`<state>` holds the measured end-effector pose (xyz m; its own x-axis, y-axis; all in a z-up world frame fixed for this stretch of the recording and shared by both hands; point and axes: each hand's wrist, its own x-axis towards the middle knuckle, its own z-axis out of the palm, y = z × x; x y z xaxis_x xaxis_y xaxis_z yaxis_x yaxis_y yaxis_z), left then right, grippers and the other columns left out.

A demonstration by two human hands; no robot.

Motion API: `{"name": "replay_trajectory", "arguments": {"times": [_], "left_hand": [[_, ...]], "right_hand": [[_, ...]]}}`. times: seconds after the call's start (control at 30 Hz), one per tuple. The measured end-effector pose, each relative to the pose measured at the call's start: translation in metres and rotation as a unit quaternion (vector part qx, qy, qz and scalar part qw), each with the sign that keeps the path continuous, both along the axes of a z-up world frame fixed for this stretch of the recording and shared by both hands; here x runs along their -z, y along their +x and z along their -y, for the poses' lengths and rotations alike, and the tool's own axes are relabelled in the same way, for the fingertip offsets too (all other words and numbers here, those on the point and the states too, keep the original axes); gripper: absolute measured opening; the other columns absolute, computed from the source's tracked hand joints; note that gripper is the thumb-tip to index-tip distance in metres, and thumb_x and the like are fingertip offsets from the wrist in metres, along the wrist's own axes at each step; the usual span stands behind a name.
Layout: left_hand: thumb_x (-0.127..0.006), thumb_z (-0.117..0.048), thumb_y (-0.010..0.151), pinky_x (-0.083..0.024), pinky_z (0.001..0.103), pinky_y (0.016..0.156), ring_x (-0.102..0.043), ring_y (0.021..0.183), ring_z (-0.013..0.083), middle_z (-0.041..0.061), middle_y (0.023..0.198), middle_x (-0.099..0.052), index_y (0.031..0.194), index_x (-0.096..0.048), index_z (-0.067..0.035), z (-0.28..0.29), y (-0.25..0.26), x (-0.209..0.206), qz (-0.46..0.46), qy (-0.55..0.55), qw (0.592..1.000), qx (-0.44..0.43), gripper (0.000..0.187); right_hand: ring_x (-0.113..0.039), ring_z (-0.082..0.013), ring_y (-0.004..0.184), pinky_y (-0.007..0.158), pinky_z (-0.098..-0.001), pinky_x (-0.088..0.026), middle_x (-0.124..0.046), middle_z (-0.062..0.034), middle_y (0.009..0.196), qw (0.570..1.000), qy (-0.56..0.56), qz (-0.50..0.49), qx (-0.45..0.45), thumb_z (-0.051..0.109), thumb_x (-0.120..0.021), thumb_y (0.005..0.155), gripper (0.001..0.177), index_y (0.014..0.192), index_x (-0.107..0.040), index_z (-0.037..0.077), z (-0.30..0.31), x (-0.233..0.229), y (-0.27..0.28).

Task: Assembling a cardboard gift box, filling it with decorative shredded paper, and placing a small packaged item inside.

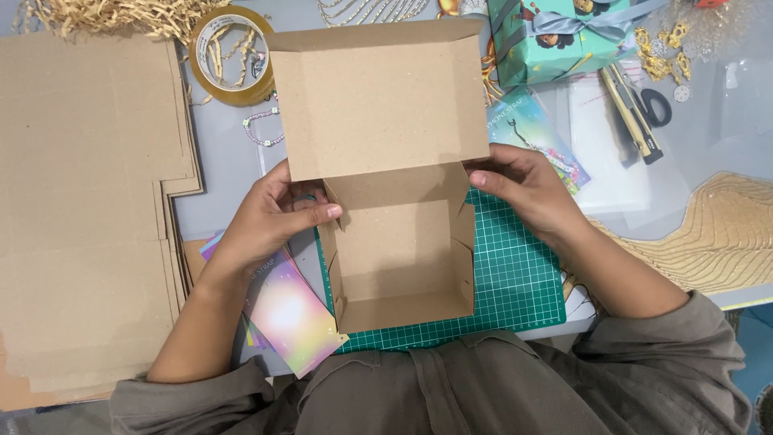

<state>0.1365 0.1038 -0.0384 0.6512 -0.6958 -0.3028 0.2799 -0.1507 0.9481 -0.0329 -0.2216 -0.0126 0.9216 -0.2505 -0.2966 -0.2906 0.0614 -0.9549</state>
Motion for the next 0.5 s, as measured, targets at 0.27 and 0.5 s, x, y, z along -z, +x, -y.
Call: {"name": "replay_trajectory", "arguments": {"times": [0.27,0.5], "left_hand": [[-0.082,-0.02,0.089,-0.064,0.042,0.095,-0.067,0.108,0.0267,0.017,0.116,-0.069,0.136,-0.064,0.005,-0.004,0.003,-0.015,-0.002,-0.03,0.999,0.034,0.056],[-0.079,-0.015,0.098,-0.046,0.058,0.117,-0.056,0.14,0.0393,0.028,0.144,-0.062,0.148,-0.058,0.008,0.006,-0.01,-0.022,0.154,-0.034,0.987,0.034,0.059]], "right_hand": [[-0.07,-0.025,0.099,0.092,-0.0387,-0.058,-0.074,-0.0189,0.108,0.999,-0.036,0.018,0.006,0.008,-0.084,0.09,0.043,0.129,-0.074,-0.006,-0.004,0.004,-0.005],[-0.068,-0.0173,0.096,0.089,-0.0339,-0.061,-0.076,-0.0146,0.107,0.999,-0.009,0.031,0.014,0.0,-0.083,0.088,0.04,0.127,-0.076,-0.006,-0.009,-0.019,0.001]]}}
